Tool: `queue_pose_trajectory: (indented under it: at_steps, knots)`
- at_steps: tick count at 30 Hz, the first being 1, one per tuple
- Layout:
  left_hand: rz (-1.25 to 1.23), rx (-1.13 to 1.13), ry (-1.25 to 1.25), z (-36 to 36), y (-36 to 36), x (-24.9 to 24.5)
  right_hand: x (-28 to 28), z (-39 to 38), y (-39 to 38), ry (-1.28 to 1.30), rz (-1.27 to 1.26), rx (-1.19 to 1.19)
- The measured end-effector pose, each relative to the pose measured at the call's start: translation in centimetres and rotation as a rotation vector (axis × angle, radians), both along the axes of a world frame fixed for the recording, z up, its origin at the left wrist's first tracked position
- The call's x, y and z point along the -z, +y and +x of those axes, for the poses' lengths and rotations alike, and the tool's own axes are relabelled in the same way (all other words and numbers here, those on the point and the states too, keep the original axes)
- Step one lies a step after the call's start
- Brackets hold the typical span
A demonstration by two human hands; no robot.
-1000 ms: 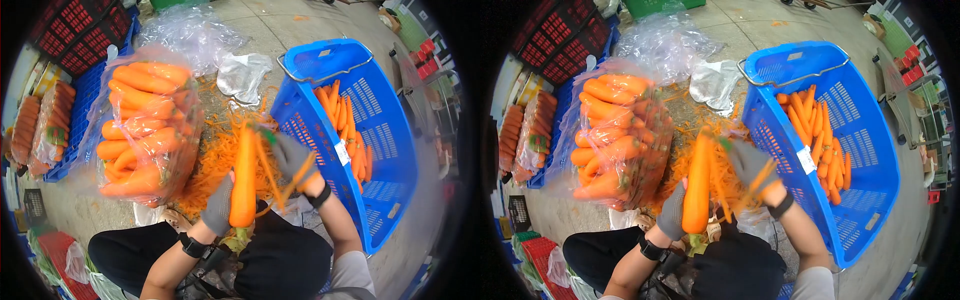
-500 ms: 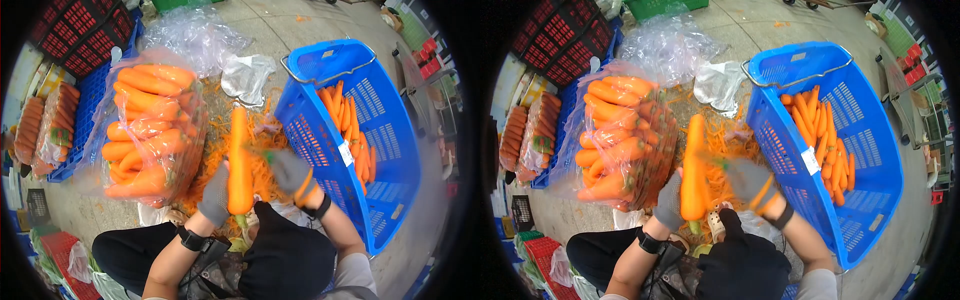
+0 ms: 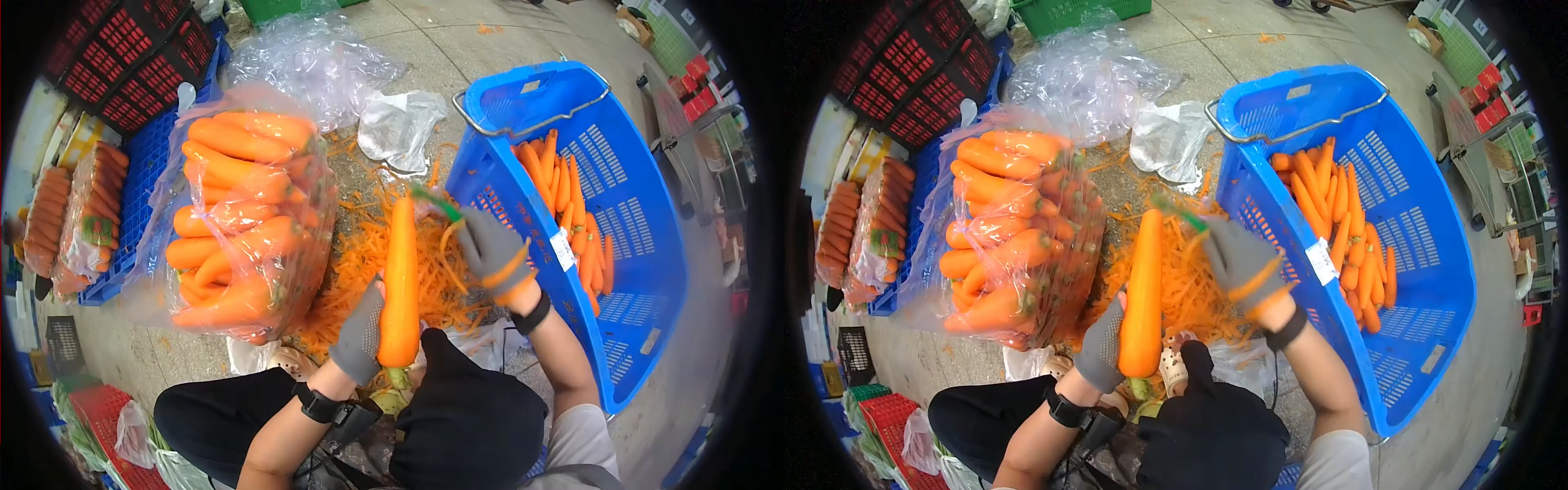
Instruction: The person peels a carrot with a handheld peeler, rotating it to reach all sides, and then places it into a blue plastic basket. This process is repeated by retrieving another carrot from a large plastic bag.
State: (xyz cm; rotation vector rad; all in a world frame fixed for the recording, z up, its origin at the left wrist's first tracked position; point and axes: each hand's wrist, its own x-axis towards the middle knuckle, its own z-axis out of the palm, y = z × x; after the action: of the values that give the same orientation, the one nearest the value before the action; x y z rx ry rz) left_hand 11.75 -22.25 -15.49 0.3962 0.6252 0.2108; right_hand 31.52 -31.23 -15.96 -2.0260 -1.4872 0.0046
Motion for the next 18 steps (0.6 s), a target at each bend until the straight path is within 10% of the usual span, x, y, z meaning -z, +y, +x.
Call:
queue_pose_trajectory:
  at_steps: [4,10,14,18]
  knots:
    - [0.031,-0.057,0.073,0.2,0.7,1.1,-3.2,-4.4,-2.3,-0.008,-0.332,-0.540]
    - [0.041,0.204,0.007,-1.8,0.1,0.1,2.8,3.0,-0.1,0.149,-0.111,0.177]
    - [-0.112,0.248,0.056,-3.5,0.7,0.2,-0.4,0.1,-0.8,0.255,0.149,0.047]
    - [-0.123,0.336,-0.001,-5.3,0.8,0.1,0.8,0.7,-1.7,0.141,-0.181,0.021]
